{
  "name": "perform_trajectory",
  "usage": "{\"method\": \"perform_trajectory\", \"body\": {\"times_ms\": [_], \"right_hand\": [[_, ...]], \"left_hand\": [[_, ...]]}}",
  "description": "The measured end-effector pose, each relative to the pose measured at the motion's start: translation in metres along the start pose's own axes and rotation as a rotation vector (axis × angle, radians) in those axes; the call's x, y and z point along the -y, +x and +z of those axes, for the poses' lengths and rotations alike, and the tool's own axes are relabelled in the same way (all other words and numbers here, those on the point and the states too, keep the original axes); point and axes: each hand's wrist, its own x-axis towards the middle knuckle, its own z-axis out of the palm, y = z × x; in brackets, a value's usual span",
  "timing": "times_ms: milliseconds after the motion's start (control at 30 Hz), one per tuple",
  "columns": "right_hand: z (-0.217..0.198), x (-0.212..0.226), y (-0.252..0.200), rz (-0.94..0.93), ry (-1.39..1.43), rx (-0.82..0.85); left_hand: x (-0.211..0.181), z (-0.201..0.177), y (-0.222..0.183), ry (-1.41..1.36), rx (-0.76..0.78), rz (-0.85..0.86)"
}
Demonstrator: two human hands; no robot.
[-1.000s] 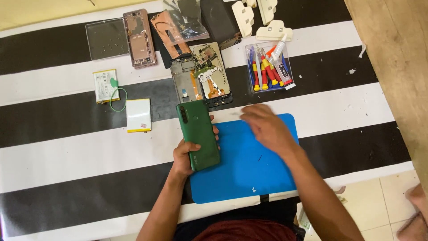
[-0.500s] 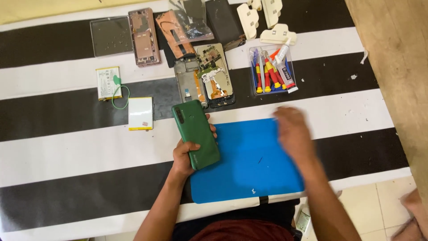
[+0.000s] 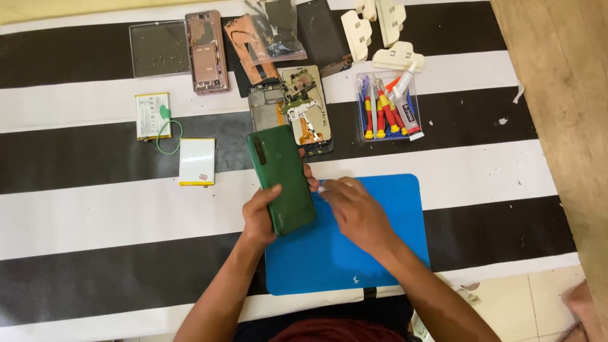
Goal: Cleaning a workspace and a mobile phone before using precision tools to work on internal components of a disassembled device.
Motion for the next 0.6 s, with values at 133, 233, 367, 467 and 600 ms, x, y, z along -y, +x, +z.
{"method": "perform_trajectory", "body": {"times_ms": [133,233,367,467,600], "right_hand": [[-0.024,-0.03,0.007,-0.022,0.086,0.07],[-0.037,-0.079,-0.02,0.078,-0.223,-0.171],[-0.007,-0.008,-0.019,0.162,0.019,-0.257],[-0.002,0.019,-0.036,0.109,0.42,0.011],[-0.057,-0.061,-0.086,0.263,0.19,-0.06]], "left_hand": [[0.01,-0.037,0.006,-0.024,0.017,0.027],[0.001,-0.03,0.002,-0.064,-0.17,0.018],[-0.002,-0.04,0.005,0.003,-0.13,0.106],[0.0,-0.042,0.009,0.12,-0.097,0.172],[-0.001,-0.038,0.006,0.157,-0.087,0.179]]}}
